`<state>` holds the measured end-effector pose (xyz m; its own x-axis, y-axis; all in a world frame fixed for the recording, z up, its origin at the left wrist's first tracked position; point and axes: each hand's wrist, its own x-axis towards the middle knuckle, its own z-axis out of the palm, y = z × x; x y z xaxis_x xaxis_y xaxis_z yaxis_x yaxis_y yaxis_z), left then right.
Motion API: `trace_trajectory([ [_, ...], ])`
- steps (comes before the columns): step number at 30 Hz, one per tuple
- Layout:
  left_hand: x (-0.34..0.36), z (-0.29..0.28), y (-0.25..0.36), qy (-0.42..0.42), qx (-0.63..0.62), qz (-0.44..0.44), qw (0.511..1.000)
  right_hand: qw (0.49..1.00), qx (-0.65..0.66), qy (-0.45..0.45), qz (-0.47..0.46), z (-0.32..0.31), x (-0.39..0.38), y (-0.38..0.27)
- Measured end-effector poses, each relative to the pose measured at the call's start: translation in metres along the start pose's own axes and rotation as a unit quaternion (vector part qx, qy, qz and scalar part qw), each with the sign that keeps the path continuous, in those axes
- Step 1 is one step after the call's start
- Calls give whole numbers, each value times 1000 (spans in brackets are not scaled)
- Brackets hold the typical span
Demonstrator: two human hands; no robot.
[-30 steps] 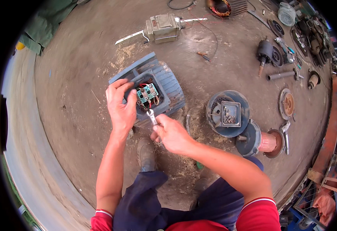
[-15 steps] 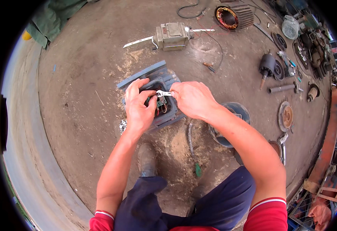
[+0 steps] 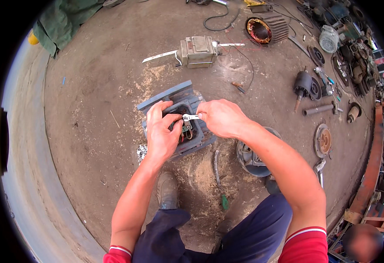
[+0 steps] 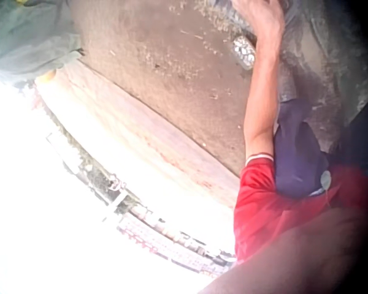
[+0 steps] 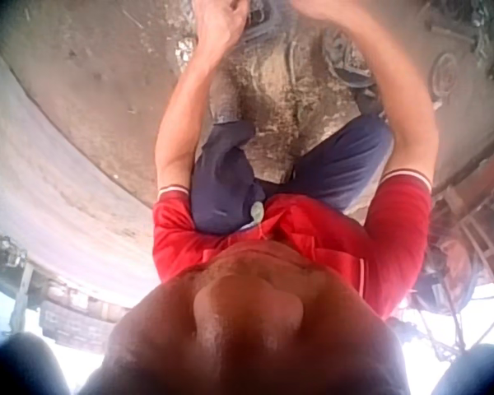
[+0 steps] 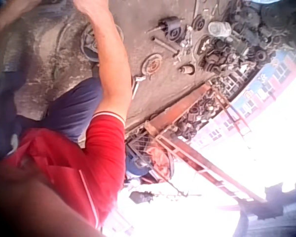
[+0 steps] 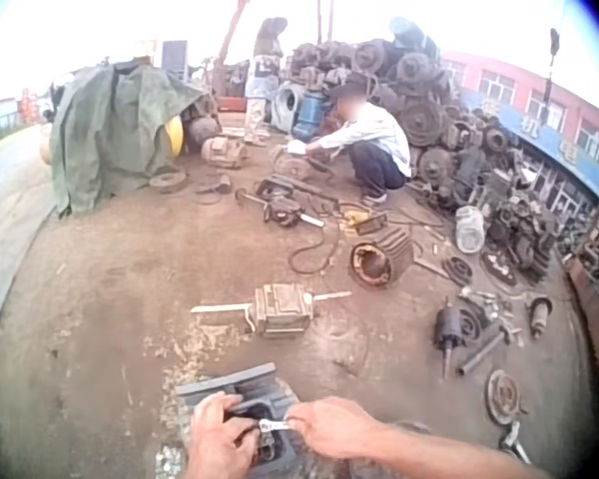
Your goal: The person sits on the ground and uses a wrench to tighten screws on the terminal block of a small electric motor. They handle nuts and bolts, picking them up and placing them into the motor housing while another person works nearby.
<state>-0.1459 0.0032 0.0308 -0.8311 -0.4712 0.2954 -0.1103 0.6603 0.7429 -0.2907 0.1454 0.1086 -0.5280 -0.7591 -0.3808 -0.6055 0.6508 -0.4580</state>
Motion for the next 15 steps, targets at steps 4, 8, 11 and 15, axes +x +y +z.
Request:
trace_trajectory([
  [4,-1,-4,-1,5,11,11,1000,967,223,-40,114,18,-12,-11],
  [8,-17,-14,4,74,4,32,997,814,537,-54,216,48,-30,-41],
  [11,-36,-26,14,115,-25,73,990,743,632,-45,216,72,-22,-51],
  [15,-54,-56,26,20,53,25,998,679,705,8,205,79,-21,-72],
])
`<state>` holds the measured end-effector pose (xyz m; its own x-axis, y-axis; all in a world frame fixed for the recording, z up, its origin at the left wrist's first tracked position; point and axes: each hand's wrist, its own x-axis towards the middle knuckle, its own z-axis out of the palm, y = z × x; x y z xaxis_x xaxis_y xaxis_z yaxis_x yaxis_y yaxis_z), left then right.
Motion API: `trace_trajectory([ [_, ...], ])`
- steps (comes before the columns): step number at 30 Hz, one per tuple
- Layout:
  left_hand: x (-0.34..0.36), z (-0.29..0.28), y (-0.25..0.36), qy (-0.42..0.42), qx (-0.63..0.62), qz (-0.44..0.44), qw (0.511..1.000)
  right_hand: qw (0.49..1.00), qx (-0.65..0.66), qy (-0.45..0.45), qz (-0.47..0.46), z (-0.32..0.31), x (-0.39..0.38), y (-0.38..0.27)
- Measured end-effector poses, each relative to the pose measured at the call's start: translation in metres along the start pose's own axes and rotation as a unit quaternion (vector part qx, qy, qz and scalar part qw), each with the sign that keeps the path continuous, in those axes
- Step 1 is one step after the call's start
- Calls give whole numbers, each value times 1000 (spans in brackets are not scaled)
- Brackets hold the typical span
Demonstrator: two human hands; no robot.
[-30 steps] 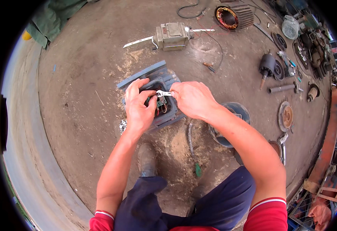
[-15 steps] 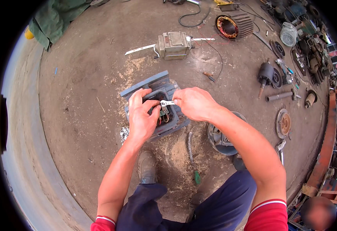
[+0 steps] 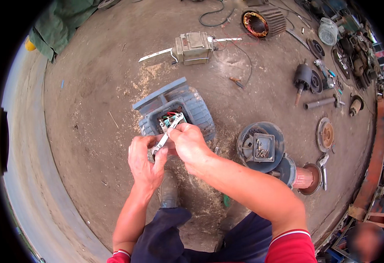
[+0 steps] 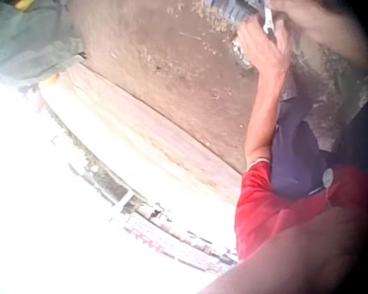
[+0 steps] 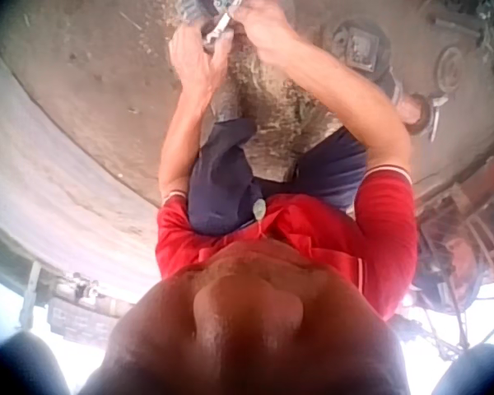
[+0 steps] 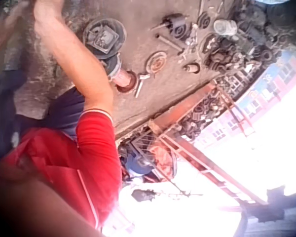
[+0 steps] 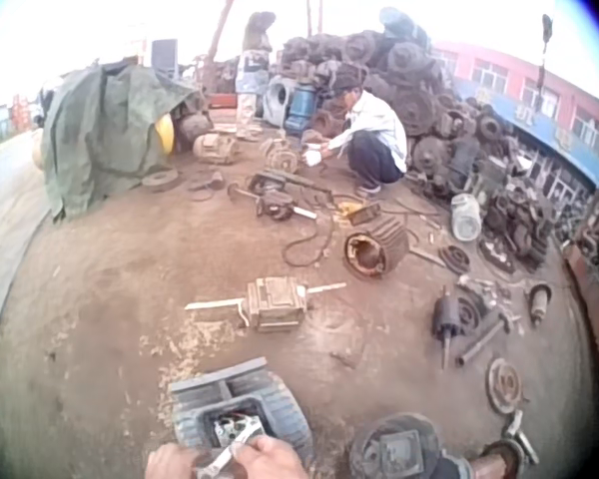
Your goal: The person sits on the ground and uses a wrench to tighten screws on the terminal block of a small electric motor. They handle nuts and bolts, picking them up and placing them into the motor housing while another person works nearby.
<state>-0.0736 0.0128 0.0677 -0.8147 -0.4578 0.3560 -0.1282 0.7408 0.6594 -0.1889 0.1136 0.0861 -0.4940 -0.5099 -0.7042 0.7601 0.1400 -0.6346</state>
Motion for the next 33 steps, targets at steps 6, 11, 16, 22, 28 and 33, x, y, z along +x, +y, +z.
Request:
trace_trajectory([
  [6,8,3,-5,-9,-253,-264,931,999,-2,33,-15,18,-3,0],
  [11,90,6,-39,-49,-138,-188,971,951,-276,14,-141,-14,-2,-2],
  [16,187,32,-12,-262,-88,34,960,446,-734,-6,-512,-39,-14,-60],
  [22,216,69,40,-454,-6,123,882,255,-831,90,-486,-61,10,-88],
  [28,167,47,13,-265,-163,95,946,373,-855,107,-343,-60,3,-63],
  [33,69,-11,6,-98,-177,-90,975,582,-798,69,-144,-39,-22,-71],
])
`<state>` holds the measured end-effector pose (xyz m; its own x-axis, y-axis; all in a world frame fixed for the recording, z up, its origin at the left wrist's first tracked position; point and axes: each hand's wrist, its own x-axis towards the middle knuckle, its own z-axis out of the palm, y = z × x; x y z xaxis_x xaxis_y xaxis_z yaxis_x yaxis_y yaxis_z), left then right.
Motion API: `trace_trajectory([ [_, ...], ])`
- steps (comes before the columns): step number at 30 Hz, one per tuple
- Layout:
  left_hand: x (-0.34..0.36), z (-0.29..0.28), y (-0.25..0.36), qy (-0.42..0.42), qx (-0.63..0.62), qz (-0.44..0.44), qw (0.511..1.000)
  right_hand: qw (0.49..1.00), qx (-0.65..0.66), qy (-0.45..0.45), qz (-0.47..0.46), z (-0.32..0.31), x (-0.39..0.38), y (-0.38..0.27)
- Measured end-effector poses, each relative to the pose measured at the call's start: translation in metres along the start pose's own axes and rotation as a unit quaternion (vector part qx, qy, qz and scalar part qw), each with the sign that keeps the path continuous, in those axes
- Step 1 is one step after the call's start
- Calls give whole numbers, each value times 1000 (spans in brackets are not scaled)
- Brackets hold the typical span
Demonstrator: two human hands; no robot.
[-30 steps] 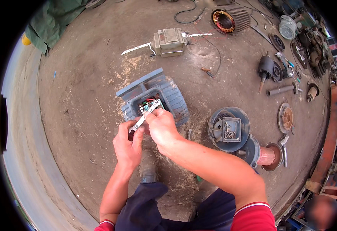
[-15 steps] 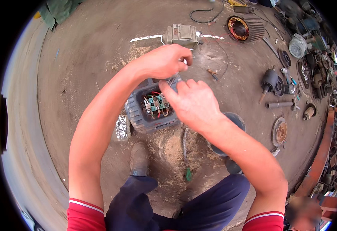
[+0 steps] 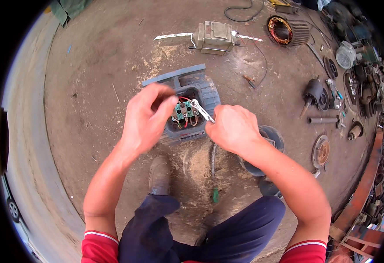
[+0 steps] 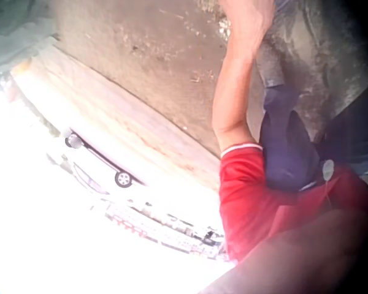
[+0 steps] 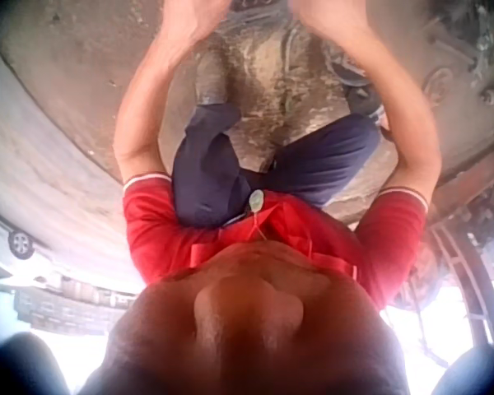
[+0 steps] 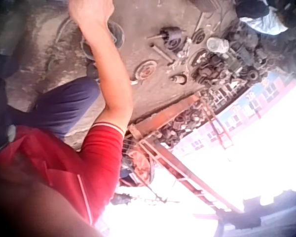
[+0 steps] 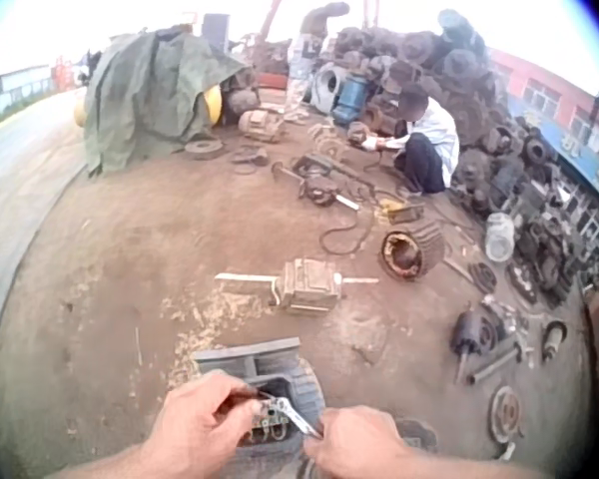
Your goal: The person sits on the ground and uses a wrench to tighten screws on the terminal block of a small electric motor. They handle nuts and bolts, picking them up and placing them into the motor housing while another person works nearby.
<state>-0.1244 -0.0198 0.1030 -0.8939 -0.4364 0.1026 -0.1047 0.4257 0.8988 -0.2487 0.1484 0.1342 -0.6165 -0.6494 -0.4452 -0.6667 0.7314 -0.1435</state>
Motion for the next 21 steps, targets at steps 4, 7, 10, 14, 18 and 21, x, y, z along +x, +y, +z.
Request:
trace_trajectory([
  [4,-75,17,-8,-126,-106,-152,974,905,392,-135,89,18,6,-10],
  [7,-97,38,-15,-56,-310,-201,928,773,599,-161,135,36,2,-31],
  [10,-83,29,-13,17,-391,-292,873,788,588,-139,113,51,12,-47],
  [14,-21,-6,-37,54,-319,-306,895,907,416,-59,-14,37,10,-42],
  [18,78,-14,-35,-77,-187,-196,959,952,11,165,-258,23,13,-29],
  [21,137,16,-24,-197,-49,13,979,901,-208,248,-288,-10,26,-19],
])
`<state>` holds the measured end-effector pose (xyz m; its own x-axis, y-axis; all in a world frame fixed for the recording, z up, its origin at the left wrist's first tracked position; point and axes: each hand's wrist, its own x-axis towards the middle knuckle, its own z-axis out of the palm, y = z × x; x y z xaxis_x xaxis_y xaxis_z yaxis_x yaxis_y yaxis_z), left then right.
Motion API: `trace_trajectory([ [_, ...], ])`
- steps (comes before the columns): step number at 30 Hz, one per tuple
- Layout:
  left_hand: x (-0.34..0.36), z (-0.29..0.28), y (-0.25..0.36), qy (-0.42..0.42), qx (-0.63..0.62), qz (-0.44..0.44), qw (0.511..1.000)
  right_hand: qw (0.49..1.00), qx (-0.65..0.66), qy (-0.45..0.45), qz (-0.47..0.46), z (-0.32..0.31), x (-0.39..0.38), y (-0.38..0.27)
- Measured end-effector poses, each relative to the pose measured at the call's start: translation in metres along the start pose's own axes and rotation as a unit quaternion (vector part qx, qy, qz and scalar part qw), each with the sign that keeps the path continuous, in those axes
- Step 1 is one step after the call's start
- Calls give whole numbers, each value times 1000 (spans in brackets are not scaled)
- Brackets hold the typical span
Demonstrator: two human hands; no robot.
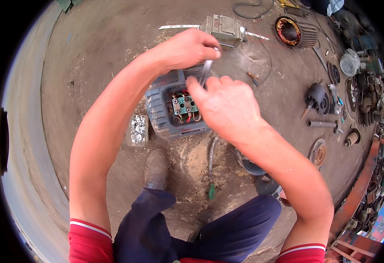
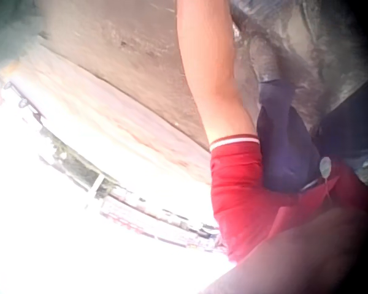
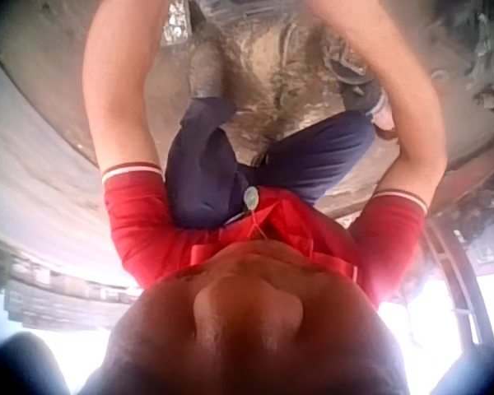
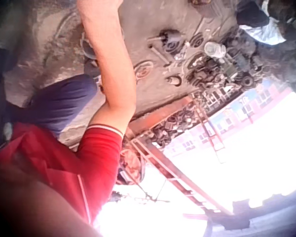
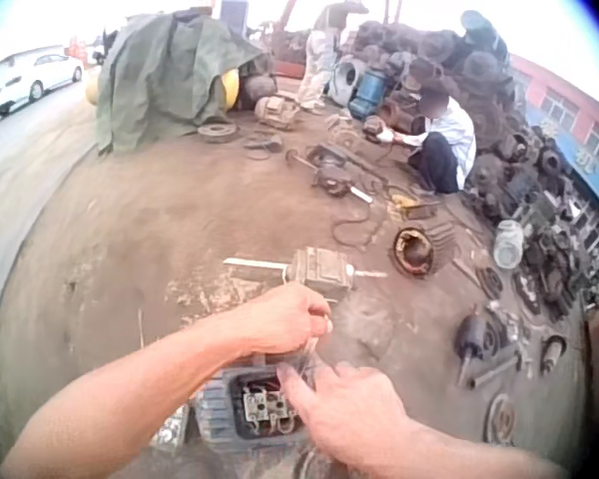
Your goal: The person sits on the ground and uses a wrench to tighten screws on the terminal block of a small electric motor. They handle nuts and bolts, picking them up and placing them into the motor housing while another person works nearby.
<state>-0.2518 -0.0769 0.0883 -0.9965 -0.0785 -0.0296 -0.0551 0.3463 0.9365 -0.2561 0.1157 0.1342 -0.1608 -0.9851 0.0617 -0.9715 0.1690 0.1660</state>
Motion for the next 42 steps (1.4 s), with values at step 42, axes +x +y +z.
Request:
trace_trajectory([
  [42,-68,37,-1,154,118,85,977,960,165,-91,205,40,-53,12],
])
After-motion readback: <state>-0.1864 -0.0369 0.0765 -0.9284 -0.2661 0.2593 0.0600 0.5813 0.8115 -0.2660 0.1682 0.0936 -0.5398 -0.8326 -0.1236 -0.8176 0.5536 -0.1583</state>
